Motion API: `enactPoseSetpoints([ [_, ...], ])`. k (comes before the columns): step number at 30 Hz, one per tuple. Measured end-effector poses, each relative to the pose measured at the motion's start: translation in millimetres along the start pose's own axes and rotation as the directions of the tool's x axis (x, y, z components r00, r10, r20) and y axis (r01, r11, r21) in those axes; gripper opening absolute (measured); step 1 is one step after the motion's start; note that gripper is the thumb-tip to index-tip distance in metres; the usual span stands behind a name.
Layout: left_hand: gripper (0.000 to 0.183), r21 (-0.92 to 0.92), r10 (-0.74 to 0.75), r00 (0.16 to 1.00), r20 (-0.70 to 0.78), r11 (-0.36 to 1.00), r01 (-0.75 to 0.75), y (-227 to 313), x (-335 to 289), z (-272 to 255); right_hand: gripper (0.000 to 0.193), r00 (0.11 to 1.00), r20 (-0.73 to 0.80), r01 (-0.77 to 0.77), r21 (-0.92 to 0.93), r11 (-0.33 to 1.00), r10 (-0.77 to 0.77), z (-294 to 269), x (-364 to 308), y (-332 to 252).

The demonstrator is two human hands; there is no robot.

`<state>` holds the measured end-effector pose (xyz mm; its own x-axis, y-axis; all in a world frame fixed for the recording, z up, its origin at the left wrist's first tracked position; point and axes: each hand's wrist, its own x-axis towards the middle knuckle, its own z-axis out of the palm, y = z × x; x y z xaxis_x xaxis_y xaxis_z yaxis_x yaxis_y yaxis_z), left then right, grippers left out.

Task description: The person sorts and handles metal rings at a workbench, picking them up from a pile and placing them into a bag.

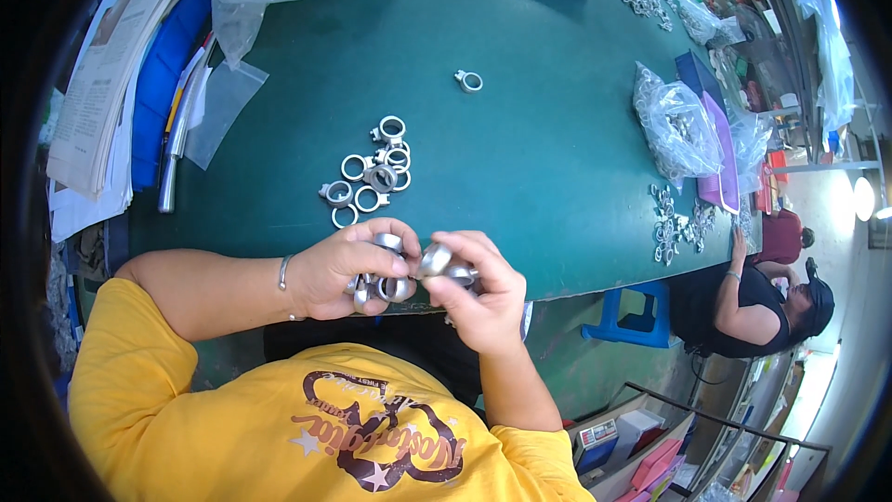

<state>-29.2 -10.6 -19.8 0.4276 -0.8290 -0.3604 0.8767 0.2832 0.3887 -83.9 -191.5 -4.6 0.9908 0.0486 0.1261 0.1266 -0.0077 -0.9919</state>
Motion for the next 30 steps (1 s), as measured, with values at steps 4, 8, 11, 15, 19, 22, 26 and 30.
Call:
enactPoseSetpoints([
  [4,0.014,-0.085,0.014,1.000,-0.014,0.996,-0.015,1,2,0,0.042,0.974,0.103,-0.221,0.622,0.751,0.201,-6,1,8],
  [8,0.012,-0.127,0.000,1.000,-0.005,0.992,-0.001,1,1,-2,0.045,0.961,0.190,-0.270,0.794,0.545,0.199,-12,1,11],
  [11,0.011,-0.112,-0.014,1.000,-0.022,0.994,0.012,3,0,-1,0.045,0.963,0.205,-0.263,0.843,0.469,0.172,-15,1,12],
  [15,0.010,-0.125,-0.010,1.000,-0.003,0.992,0.010,4,0,0,0.045,0.963,0.196,-0.261,0.843,0.471,0.183,-21,-3,11],
  [19,0.009,-0.124,-0.002,1.000,0.021,0.992,0.005,3,1,-1,0.044,0.969,0.150,-0.232,0.813,0.534,0.194,-26,-10,8],
  [22,0.010,-0.114,0.001,1.000,0.027,0.993,0.002,2,2,-1,0.043,0.971,0.105,-0.210,0.808,0.551,0.217,-32,-17,7],
  [26,0.011,-0.123,0.005,0.999,0.045,0.992,0.000,2,3,-2,0.041,0.974,0.065,-0.169,0.845,0.507,0.217,-44,-30,3],
  [30,0.012,-0.108,0.006,1.000,0.030,0.994,-0.003,2,2,-1,0.033,0.976,-0.081,-0.051,0.820,0.570,0.204,-79,-62,12],
])
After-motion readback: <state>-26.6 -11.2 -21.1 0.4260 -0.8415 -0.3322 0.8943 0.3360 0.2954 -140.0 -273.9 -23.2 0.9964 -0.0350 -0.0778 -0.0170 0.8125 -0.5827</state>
